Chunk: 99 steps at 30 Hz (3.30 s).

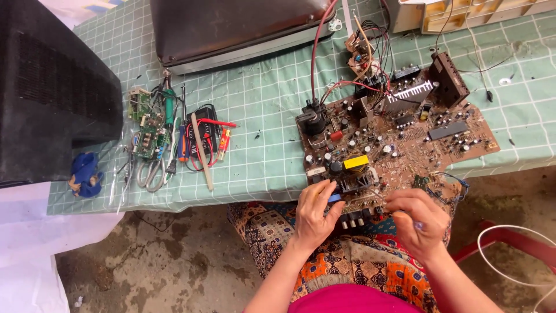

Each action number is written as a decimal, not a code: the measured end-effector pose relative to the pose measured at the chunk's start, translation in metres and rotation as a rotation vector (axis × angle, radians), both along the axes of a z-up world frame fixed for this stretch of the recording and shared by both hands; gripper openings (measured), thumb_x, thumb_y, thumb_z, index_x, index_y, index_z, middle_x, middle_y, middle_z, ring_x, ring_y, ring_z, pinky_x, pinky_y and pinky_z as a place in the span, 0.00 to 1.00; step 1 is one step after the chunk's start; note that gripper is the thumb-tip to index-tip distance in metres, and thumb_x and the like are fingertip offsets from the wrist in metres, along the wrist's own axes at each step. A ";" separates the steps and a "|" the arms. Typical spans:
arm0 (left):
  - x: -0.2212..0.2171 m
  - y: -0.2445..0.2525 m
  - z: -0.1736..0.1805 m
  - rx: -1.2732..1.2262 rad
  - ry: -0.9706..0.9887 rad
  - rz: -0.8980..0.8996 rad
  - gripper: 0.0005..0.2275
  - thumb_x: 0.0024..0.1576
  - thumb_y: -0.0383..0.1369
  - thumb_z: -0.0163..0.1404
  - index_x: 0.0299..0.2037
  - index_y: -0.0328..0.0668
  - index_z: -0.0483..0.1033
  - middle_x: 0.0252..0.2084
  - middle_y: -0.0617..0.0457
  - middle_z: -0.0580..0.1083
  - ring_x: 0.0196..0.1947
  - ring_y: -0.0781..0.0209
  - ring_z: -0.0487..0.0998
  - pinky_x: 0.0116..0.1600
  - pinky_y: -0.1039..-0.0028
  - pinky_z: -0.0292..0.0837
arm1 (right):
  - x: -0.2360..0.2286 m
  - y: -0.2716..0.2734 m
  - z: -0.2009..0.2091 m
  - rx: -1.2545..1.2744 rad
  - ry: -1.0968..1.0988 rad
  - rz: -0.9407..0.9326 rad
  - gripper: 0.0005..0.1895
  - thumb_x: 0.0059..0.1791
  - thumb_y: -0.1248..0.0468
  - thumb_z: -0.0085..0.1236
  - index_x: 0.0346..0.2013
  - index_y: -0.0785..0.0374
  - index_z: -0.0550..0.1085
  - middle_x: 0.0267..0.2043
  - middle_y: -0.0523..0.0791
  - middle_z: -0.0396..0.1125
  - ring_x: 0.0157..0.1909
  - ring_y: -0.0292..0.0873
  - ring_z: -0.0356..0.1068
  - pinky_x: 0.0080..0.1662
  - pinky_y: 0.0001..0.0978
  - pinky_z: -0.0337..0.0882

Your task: Adjusting electronic components on a circuit board using a screwdriver.

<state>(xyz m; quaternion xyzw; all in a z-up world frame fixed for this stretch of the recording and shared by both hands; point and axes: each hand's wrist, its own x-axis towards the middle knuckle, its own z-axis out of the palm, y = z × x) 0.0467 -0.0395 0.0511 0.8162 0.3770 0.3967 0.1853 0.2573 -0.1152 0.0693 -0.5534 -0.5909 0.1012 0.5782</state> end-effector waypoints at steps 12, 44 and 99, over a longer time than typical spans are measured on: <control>0.000 -0.003 -0.005 0.061 0.073 0.025 0.13 0.65 0.36 0.48 0.55 0.40 0.75 0.51 0.47 0.71 0.54 0.49 0.74 0.56 0.62 0.73 | -0.007 0.031 -0.040 0.026 -0.033 0.065 0.09 0.50 0.61 0.62 0.26 0.59 0.77 0.29 0.46 0.75 0.26 0.48 0.74 0.30 0.34 0.74; 0.018 0.027 0.054 -0.026 0.118 0.041 0.03 0.56 0.24 0.56 0.38 0.34 0.81 0.27 0.50 0.79 0.23 0.63 0.74 0.26 0.79 0.67 | -0.004 -0.003 -0.012 0.075 0.015 0.046 0.07 0.48 0.61 0.57 0.31 0.61 0.77 0.42 0.47 0.74 0.33 0.36 0.70 0.34 0.24 0.70; 0.027 -0.014 0.012 0.141 0.035 -0.189 0.03 0.54 0.27 0.58 0.36 0.38 0.81 0.40 0.49 0.77 0.41 0.57 0.75 0.50 0.68 0.77 | 0.037 -0.050 -0.037 -0.195 0.157 -0.160 0.06 0.49 0.65 0.57 0.35 0.65 0.78 0.45 0.49 0.74 0.40 0.40 0.74 0.45 0.26 0.75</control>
